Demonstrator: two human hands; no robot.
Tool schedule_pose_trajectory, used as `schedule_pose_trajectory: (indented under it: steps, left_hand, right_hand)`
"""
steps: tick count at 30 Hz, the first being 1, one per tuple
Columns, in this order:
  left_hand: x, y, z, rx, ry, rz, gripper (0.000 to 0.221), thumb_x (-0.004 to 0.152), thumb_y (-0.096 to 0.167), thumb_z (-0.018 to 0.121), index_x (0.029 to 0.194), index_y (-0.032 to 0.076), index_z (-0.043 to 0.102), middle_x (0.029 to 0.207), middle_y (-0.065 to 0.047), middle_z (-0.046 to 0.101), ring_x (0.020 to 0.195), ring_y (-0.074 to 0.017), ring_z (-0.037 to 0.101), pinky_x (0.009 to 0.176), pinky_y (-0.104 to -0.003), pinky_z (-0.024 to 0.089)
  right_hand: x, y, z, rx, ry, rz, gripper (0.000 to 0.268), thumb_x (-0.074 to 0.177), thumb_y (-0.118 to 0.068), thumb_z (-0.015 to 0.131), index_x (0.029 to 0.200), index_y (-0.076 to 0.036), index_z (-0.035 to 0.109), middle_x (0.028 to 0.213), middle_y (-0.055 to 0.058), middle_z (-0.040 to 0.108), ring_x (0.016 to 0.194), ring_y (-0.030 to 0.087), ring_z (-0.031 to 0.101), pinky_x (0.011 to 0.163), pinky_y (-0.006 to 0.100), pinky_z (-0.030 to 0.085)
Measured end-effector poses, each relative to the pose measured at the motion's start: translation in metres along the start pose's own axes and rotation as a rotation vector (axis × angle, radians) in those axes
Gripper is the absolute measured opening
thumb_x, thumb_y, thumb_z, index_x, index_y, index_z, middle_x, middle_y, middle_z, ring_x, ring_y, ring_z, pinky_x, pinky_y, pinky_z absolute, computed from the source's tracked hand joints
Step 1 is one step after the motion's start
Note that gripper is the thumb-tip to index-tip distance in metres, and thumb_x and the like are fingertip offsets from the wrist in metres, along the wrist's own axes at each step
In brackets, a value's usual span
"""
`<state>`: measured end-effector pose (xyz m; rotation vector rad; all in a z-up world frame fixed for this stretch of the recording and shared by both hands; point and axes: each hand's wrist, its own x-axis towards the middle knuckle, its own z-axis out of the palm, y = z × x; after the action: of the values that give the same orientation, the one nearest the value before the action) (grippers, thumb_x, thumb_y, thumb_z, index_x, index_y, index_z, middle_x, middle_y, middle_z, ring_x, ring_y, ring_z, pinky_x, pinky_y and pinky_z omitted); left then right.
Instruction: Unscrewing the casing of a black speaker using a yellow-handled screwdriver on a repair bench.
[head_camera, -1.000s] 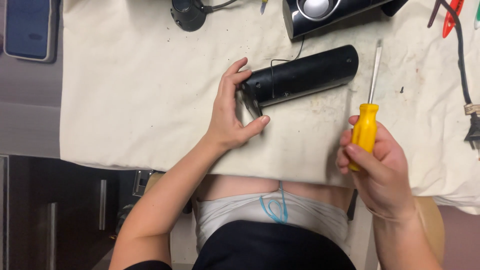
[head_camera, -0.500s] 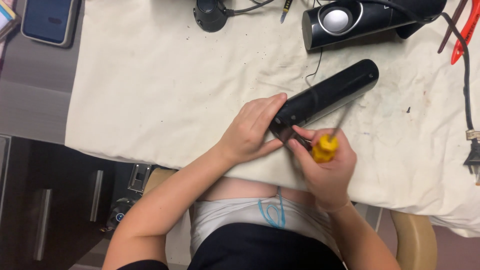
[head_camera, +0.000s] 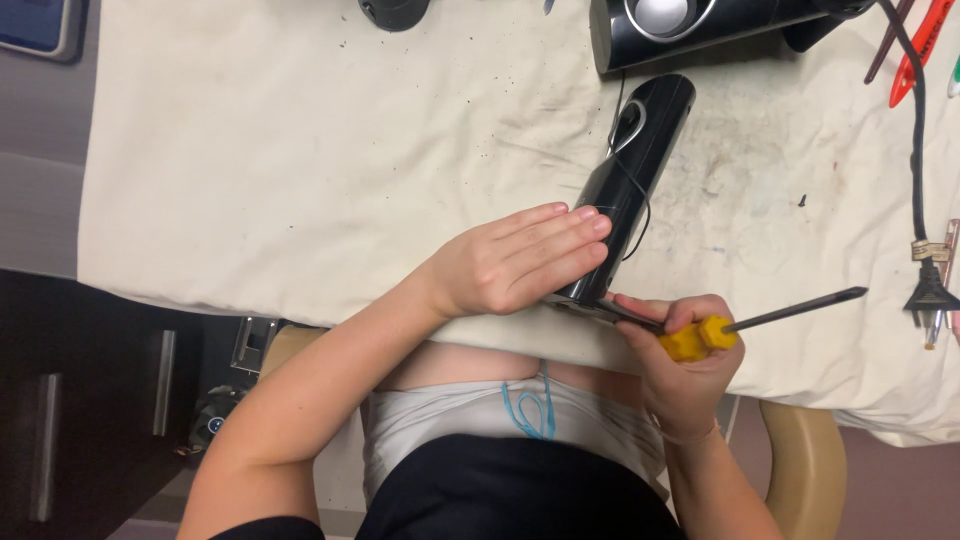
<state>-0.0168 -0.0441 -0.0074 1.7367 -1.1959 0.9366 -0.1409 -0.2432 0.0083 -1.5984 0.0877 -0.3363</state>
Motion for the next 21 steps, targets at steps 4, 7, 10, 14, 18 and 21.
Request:
schedule_pose_trajectory:
  steps: [4,7,10,14,18,21]
  left_hand:
    - [0.002,-0.001,-0.001,0.011,-0.018,0.045,0.037,0.112,0.010,0.035,0.130,0.002,0.067,0.129,-0.018,0.071,0.118,-0.0290,0.073,0.102,-0.038,0.059]
    - [0.004,0.001,0.001,-0.010,-0.031,0.049,0.038,0.112,0.010,0.035,0.131,0.001,0.067,0.131,-0.019,0.070,0.119,-0.0296,0.072,0.102,-0.038,0.059]
    - [0.009,0.003,0.001,-0.034,-0.025,0.020,0.035,0.112,0.009,0.039,0.133,0.001,0.065,0.131,-0.019,0.070,0.120,-0.0307,0.071,0.102,-0.038,0.059]
    - [0.021,0.007,-0.021,-0.232,-0.105,-0.217,0.045,0.105,0.028,0.059,0.137,-0.004,0.057,0.139,-0.025,0.062,0.130,-0.0374,0.066,0.113,-0.044,0.056]
    - [0.048,0.020,-0.038,-0.427,0.055,-0.905,0.091,0.061,0.036,0.100,0.133,0.002,0.056,0.131,-0.011,0.067,0.124,-0.0200,0.068,0.108,-0.030,0.059]
    - [0.029,0.007,-0.021,-0.747,0.269,-1.153,0.062,0.068,0.026,0.095,0.118,0.007,0.063,0.101,0.004,0.067,0.094,-0.0070,0.061,0.083,-0.022,0.053]
  right_hand:
    - [0.002,-0.001,-0.011,0.007,-0.040,0.025,0.044,0.077,0.010,0.083,0.086,-0.006,0.042,0.097,0.025,0.077,0.095,0.025,0.078,0.085,0.032,0.063]
    - [0.003,0.002,-0.021,0.002,-0.068,0.050,0.043,0.076,0.010,0.083,0.087,-0.006,0.044,0.097,0.025,0.077,0.096,0.026,0.078,0.085,0.032,0.063]
    - [0.007,0.004,-0.022,0.059,-0.061,0.053,0.044,0.077,0.007,0.083,0.090,-0.004,0.042,0.098,0.028,0.075,0.093,0.028,0.078,0.083,0.032,0.063]
    - [0.016,-0.013,-0.018,0.071,-0.011,0.075,0.042,0.080,-0.022,0.082,0.094,-0.013,0.044,0.092,0.010,0.063,0.084,0.015,0.062,0.076,0.023,0.050]
    - [0.035,-0.020,-0.018,0.154,-0.002,-0.034,0.045,0.086,-0.030,0.082,0.106,-0.013,0.046,0.121,0.021,0.067,0.116,0.026,0.070,0.115,0.040,0.058]
    - [0.068,-0.045,0.009,-0.301,-0.181,-0.170,0.053,0.084,-0.005,0.079,0.103,-0.011,0.031,0.139,0.035,0.056,0.147,0.050,0.047,0.134,0.062,0.019]
